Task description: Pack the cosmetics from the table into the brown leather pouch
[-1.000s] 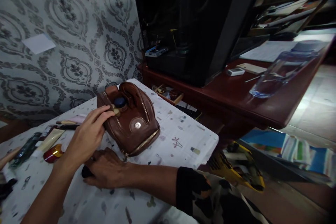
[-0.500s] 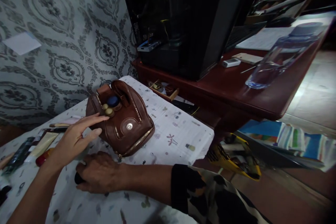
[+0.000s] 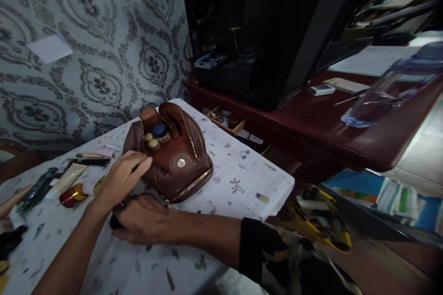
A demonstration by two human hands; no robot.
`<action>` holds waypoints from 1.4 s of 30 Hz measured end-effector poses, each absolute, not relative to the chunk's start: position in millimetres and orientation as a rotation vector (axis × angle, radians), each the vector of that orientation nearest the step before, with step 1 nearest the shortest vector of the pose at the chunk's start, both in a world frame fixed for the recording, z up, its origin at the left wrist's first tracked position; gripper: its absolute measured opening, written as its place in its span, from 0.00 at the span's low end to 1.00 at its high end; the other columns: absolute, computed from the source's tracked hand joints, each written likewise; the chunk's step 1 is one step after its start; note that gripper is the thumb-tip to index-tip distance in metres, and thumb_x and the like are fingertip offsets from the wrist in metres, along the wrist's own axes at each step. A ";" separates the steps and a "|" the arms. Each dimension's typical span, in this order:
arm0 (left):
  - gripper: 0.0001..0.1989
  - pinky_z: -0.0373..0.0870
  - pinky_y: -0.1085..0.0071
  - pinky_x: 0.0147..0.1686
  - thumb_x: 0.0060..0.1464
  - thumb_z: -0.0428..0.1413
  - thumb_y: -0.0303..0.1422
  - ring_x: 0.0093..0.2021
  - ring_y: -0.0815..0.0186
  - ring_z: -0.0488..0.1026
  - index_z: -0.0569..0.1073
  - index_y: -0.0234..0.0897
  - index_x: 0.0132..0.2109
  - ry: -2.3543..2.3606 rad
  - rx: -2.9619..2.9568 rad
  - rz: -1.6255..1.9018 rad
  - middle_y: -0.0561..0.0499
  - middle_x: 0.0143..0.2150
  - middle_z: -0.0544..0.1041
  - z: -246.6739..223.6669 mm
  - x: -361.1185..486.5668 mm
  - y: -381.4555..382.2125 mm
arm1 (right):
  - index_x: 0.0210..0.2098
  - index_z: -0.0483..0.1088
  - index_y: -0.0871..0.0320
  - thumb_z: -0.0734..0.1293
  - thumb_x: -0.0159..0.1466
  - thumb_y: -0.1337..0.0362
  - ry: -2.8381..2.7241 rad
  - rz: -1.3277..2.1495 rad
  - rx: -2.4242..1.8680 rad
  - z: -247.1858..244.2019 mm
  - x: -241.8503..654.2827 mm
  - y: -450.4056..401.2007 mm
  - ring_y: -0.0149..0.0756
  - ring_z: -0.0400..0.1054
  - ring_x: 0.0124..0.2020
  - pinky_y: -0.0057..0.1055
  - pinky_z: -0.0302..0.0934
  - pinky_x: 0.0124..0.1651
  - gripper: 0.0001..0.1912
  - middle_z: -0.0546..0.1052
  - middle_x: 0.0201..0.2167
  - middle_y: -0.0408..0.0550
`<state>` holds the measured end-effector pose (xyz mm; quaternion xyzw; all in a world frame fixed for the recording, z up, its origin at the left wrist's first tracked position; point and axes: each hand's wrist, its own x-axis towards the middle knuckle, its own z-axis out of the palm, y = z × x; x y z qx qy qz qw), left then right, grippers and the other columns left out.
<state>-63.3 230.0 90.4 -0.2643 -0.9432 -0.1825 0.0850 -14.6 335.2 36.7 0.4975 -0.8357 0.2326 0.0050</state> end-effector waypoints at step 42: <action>0.23 0.59 0.65 0.37 0.68 0.39 0.43 0.33 0.62 0.65 0.60 0.40 0.25 -2.700 -0.771 -0.747 0.51 0.26 0.71 82.3 -58.3 229.3 | 0.53 0.73 0.62 0.72 0.61 0.64 -3.195 0.457 0.671 122.7 -119.8 398.5 0.49 0.72 0.55 0.30 0.66 0.48 0.20 0.76 0.54 0.60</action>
